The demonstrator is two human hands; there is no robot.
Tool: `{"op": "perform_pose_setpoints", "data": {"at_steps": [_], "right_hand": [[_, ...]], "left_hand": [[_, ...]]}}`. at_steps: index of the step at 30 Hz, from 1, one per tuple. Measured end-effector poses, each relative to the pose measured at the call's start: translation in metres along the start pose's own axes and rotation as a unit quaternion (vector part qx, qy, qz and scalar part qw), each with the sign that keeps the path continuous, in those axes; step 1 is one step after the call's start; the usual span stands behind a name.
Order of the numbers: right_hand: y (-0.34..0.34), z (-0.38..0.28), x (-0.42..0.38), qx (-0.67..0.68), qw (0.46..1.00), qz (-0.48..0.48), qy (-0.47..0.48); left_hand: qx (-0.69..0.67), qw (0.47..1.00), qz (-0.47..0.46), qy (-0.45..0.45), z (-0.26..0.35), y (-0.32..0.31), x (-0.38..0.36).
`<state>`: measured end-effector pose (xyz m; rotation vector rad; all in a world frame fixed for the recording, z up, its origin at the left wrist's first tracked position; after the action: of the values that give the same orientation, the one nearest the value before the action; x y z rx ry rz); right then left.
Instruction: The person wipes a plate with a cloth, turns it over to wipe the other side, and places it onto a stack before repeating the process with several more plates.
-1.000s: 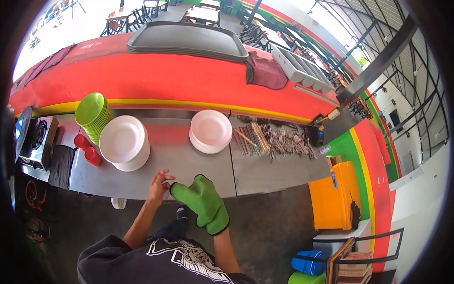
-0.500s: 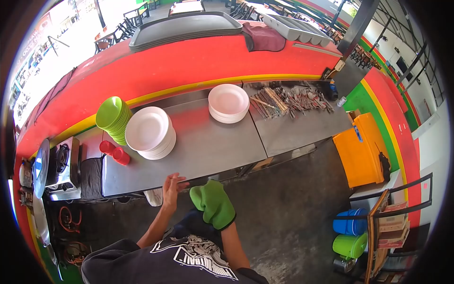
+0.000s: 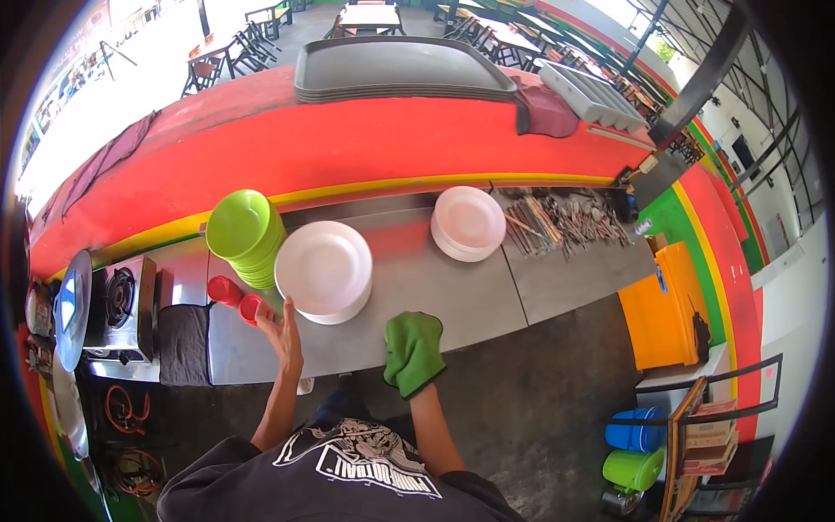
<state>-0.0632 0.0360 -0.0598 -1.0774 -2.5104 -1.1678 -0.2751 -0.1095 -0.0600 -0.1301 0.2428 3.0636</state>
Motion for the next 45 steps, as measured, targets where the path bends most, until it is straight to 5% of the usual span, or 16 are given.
{"op": "perform_pose_setpoints", "data": {"at_steps": [3, 8, 11, 17, 30, 45], "right_hand": [[-0.039, -0.024, 0.029, 0.156, 0.977, 0.125, -0.077], [-0.070, -0.062, 0.068, 0.613, 0.691, 0.242, -0.297], [-0.089, -0.044, 0.059, 0.650, 0.667, 0.250, -0.264], [-0.096, -0.011, 0.051, 0.577, 0.712, 0.236, -0.324], [-0.090, -0.027, 0.040, 0.408, 0.849, 0.174, -0.288], [-0.090, -0.028, 0.039, 0.332, 0.899, 0.141, -0.248]], "left_hand": [[0.015, 0.998, -0.067, 0.000, -0.005, -0.003, 0.033], [0.013, 0.981, -0.194, -0.026, -0.034, -0.015, 0.077], [0.032, 0.968, -0.249, -0.031, -0.029, -0.015, 0.085], [0.012, 0.968, -0.248, -0.031, -0.032, -0.024, 0.086], [-0.033, 0.968, -0.249, -0.019, -0.017, -0.029, 0.085], [-0.006, 0.972, -0.215, -0.091, 0.020, -0.008, 0.060]]}}
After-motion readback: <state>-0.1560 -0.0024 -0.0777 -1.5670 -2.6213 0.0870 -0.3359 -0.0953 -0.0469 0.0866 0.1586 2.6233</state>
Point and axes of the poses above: each hand's wrist, its own x-axis towards the middle knuckle, its own y-axis out of the back of the hand, z = x × y, the point moved 1 cm from there along x, towards the middle knuckle, and after that the axes turned 8 degrees about y, right-handed, at the moved point
